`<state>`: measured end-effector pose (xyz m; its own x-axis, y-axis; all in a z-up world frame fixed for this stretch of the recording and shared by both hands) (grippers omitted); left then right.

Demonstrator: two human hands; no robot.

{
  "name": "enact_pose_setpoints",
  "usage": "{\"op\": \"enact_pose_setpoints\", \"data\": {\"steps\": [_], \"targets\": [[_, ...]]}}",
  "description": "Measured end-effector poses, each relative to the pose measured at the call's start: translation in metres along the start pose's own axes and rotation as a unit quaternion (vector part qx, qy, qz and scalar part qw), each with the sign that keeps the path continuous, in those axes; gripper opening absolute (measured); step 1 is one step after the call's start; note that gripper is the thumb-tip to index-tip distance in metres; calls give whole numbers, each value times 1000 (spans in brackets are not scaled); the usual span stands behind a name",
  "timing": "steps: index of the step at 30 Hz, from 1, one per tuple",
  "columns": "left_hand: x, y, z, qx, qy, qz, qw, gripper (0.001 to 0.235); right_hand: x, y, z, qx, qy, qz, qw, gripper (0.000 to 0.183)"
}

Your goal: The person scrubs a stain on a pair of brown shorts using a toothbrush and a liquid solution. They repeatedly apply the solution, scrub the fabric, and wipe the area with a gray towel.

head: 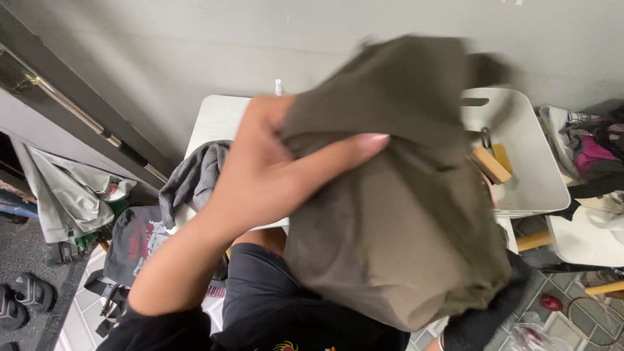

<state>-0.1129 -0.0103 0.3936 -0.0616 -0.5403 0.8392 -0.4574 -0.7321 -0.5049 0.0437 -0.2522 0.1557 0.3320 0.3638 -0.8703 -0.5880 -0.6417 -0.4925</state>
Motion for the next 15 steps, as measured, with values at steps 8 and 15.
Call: {"op": "enact_pose_setpoints", "data": {"steps": [8, 15], "targets": [[-114, 113, -49, 352, 31, -301, 886, 28, 50, -78, 48, -109, -52, 128, 984, 49], [-173, 163, -66, 385, 8, -265, 884, 20, 96, -143, 66, -180, -74, 237, 952, 71]]}}
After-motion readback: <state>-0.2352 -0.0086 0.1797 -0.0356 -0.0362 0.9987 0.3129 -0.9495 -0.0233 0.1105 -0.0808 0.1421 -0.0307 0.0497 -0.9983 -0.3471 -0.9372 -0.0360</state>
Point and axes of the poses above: each hand's wrist, its own y-axis away from the middle knuckle, its own z-axis out of the palm, x = y × z, the point moved 6 cm from there along -y, towards the middle knuckle, and after that the axes turned 5 degrees about -y, right-handed, at the moved point
